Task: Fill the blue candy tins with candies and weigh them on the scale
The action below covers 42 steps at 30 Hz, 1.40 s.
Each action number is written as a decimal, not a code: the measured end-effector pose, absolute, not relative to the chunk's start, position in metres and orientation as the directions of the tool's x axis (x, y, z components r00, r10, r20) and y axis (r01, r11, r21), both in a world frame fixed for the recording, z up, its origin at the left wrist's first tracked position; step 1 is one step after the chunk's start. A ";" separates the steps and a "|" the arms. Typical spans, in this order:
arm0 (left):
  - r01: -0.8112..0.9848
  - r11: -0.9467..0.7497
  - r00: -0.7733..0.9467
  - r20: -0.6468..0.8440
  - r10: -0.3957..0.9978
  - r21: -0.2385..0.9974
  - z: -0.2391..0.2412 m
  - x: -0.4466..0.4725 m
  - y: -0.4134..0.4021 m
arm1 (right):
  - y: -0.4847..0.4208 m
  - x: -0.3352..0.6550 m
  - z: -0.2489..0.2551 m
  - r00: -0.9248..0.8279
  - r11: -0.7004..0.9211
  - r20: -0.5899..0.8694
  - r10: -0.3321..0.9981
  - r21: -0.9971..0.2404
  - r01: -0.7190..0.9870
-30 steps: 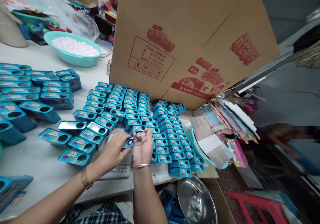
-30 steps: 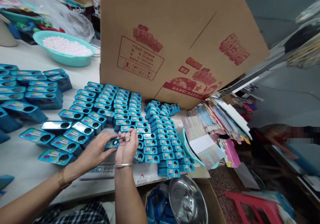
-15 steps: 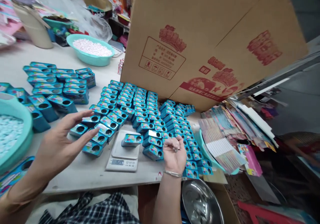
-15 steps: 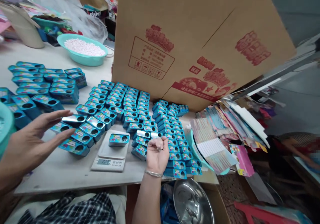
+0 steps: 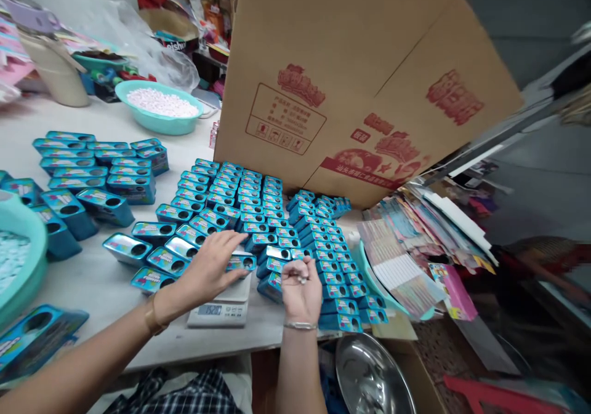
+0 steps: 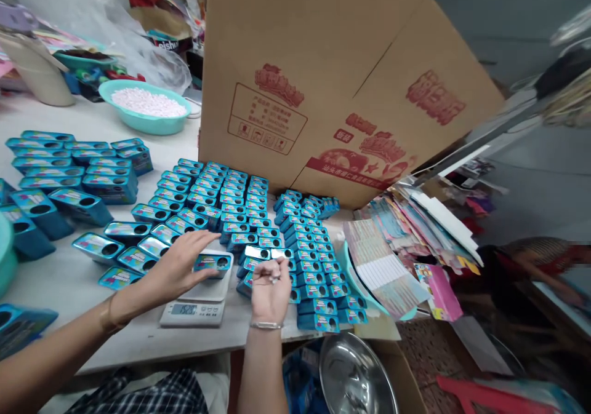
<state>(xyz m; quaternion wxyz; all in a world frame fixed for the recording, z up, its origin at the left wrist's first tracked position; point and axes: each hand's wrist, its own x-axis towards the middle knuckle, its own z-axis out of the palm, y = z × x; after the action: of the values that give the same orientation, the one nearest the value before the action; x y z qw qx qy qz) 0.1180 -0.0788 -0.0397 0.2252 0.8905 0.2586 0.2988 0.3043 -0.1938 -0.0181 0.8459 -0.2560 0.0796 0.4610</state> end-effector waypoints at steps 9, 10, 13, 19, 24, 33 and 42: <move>0.343 -0.818 0.660 0.501 0.560 0.462 -0.008 0.153 -0.104 | -0.153 0.267 -0.018 0.422 0.304 -0.443 0.791 -0.314 -0.899; 0.362 -0.822 0.670 0.490 0.557 0.439 -0.007 0.156 -0.105 | -0.152 0.265 -0.019 0.424 0.305 -0.452 0.785 -0.313 -0.899; 0.403 -0.830 0.696 0.460 0.551 0.385 -0.009 0.162 -0.107 | -0.150 0.259 -0.026 0.444 0.320 -0.481 0.756 -0.321 -0.892; 0.399 -0.830 0.739 0.399 0.543 0.390 -0.013 0.159 -0.108 | -0.160 0.263 -0.031 0.402 0.287 -0.459 0.792 -0.301 -0.909; 0.463 -0.788 0.631 0.474 0.614 0.406 -0.018 0.135 -0.093 | -0.171 0.279 -0.025 0.390 0.345 -0.516 0.763 -0.186 -0.920; 0.452 -0.789 0.730 0.335 0.595 0.416 -0.055 0.138 -0.079 | -0.179 0.298 -0.033 0.503 0.409 -0.505 0.701 -0.293 -0.864; 0.488 -0.733 0.753 0.196 0.628 0.474 -0.017 0.079 -0.119 | -0.192 0.308 -0.050 0.488 0.330 -0.357 0.796 -0.420 -0.845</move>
<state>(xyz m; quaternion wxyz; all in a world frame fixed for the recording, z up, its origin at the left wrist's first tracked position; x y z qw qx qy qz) 0.0786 -0.1190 -0.0172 0.2012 0.9144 0.3050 0.1743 0.3084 -0.1921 -0.0503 0.8144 -0.2845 0.0428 0.5039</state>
